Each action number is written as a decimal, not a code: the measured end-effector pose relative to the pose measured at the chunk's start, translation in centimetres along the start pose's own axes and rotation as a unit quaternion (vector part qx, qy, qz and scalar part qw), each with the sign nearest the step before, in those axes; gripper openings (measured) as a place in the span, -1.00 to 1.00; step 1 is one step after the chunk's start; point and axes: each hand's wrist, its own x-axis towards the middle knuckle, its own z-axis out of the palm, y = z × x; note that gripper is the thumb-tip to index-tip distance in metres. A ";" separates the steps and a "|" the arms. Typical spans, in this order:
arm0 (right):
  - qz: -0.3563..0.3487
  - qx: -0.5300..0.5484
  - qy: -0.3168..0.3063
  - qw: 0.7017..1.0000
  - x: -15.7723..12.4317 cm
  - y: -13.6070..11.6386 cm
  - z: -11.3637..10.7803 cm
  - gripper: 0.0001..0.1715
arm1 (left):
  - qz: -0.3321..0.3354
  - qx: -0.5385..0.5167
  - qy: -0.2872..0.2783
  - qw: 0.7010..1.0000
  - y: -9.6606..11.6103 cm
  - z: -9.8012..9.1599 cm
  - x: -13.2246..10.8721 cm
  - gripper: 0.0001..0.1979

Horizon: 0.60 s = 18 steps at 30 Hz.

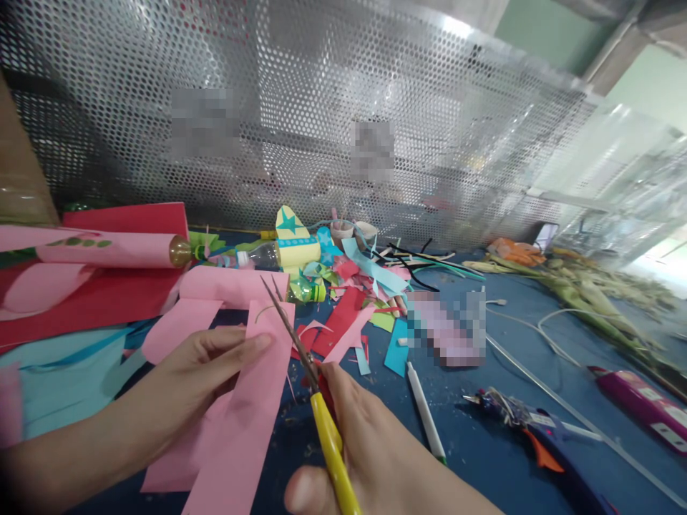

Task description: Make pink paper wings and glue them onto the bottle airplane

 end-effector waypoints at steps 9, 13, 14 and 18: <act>-0.010 -0.069 -0.006 0.998 -0.1 0.0 0.1 -0.12 | 0.021 0.043 0.010 0.999 0.1 0.2 -0.2 -0.52; 0.014 -0.048 -0.019 0.999 0.0 0.0 0.0 -0.02 | 0.018 0.038 0.007 0.999 0.0 0.2 -0.2 -0.50; 0.015 -0.040 -0.023 0.999 0.0 0.0 0.0 0.00 | 0.018 0.035 0.004 0.999 0.0 0.2 -0.1 -0.52; 0.025 -0.003 -0.051 0.998 0.1 -0.4 -0.1 0.03 | 0.013 0.012 -0.005 1.000 -0.1 0.2 -0.1 -0.56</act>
